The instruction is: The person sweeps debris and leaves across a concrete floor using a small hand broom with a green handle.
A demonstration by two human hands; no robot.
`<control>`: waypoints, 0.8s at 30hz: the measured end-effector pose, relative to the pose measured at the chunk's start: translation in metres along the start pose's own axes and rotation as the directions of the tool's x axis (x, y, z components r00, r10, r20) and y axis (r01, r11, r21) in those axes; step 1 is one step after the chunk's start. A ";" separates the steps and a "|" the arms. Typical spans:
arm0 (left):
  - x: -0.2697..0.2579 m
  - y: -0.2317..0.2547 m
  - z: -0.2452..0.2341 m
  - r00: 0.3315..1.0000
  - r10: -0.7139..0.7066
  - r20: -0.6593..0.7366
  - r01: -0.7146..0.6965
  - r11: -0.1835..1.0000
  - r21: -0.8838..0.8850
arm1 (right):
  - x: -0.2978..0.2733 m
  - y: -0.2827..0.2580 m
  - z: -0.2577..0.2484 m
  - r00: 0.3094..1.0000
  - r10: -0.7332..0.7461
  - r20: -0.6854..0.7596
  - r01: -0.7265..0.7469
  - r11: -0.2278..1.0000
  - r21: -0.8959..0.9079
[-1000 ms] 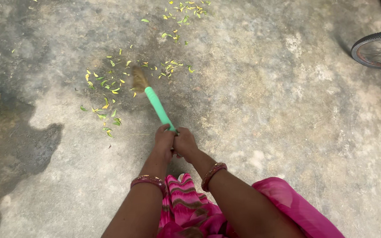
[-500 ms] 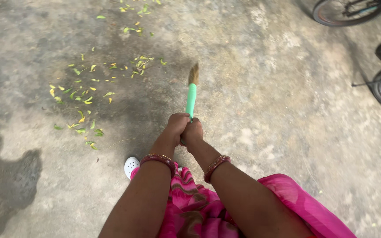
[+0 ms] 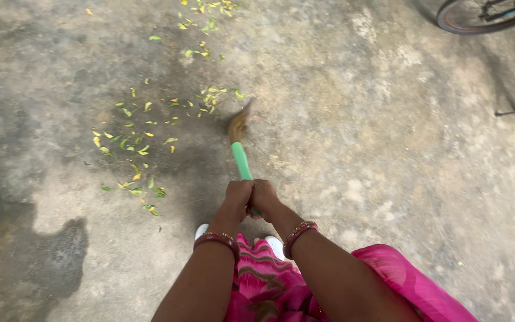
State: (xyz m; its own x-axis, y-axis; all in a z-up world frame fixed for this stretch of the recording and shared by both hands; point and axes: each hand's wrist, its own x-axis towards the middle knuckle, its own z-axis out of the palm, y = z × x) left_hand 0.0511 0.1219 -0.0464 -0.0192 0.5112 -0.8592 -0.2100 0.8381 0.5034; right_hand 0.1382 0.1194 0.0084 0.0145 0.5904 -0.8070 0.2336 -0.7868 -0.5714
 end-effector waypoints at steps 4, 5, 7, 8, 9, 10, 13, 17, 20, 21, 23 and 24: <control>-0.026 0.016 -0.027 0.997 0.010 -0.080 -0.020 0.992 -0.126 | -0.017 -0.034 0.021 0.996 0.005 0.088 0.019 0.963 -0.270; -0.033 0.019 -0.031 0.994 0.016 -0.111 -0.038 0.979 -0.199 | -0.021 -0.038 0.027 0.995 0.002 0.095 0.024 0.962 -0.272; -0.038 0.031 -0.036 0.990 0.032 -0.138 -0.069 0.961 -0.269 | -0.028 -0.046 0.034 0.993 -0.070 0.100 0.095 0.956 -0.277; -0.041 0.031 -0.038 0.984 0.057 -0.167 -0.100 0.962 -0.255 | -0.030 -0.049 0.035 0.992 -0.073 0.099 0.098 0.955 -0.279; -0.041 0.032 -0.039 0.977 0.083 -0.196 -0.130 0.962 -0.240 | -0.030 -0.051 0.035 0.990 -0.098 0.100 0.125 0.945 -0.303; -0.039 0.035 -0.039 0.977 0.088 -0.195 -0.134 0.961 -0.240 | -0.030 -0.054 0.037 0.987 -0.126 0.103 0.153 0.934 -0.324; -0.030 0.043 -0.035 0.966 0.177 -0.188 -0.229 0.925 -0.304 | -0.023 -0.065 0.037 0.984 -0.181 0.005 0.165 0.888 -0.429; -0.034 0.065 -0.029 0.972 0.221 -0.084 -0.236 0.925 -0.299 | -0.012 -0.071 0.031 0.977 -0.208 -0.044 0.170 0.887 -0.429; -0.046 0.076 -0.018 0.987 0.157 0.016 -0.150 0.963 -0.222 | -0.004 -0.064 0.023 0.973 -0.163 -0.163 0.087 0.914 -0.397; -0.047 0.078 -0.015 0.991 0.122 0.062 -0.111 0.982 -0.154 | -0.001 -0.062 0.021 0.972 -0.125 -0.201 0.034 0.914 -0.404; -0.043 0.073 -0.008 0.986 0.137 0.098 -0.120 0.979 -0.165 | -0.001 -0.061 0.017 0.966 -0.086 -0.243 -0.021 0.913 -0.407; -0.040 0.069 -0.004 0.980 0.150 0.131 -0.126 0.976 -0.178 | -0.006 -0.058 0.014 0.954 -0.084 -0.287 -0.008 0.952 -0.305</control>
State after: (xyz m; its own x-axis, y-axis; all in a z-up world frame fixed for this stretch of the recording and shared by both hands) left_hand 0.0337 0.1588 0.0220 0.0778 0.6517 -0.7545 -0.3762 0.7200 0.5832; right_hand 0.1107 0.1592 0.0441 0.2737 0.6809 -0.6793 0.5185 -0.6993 -0.4920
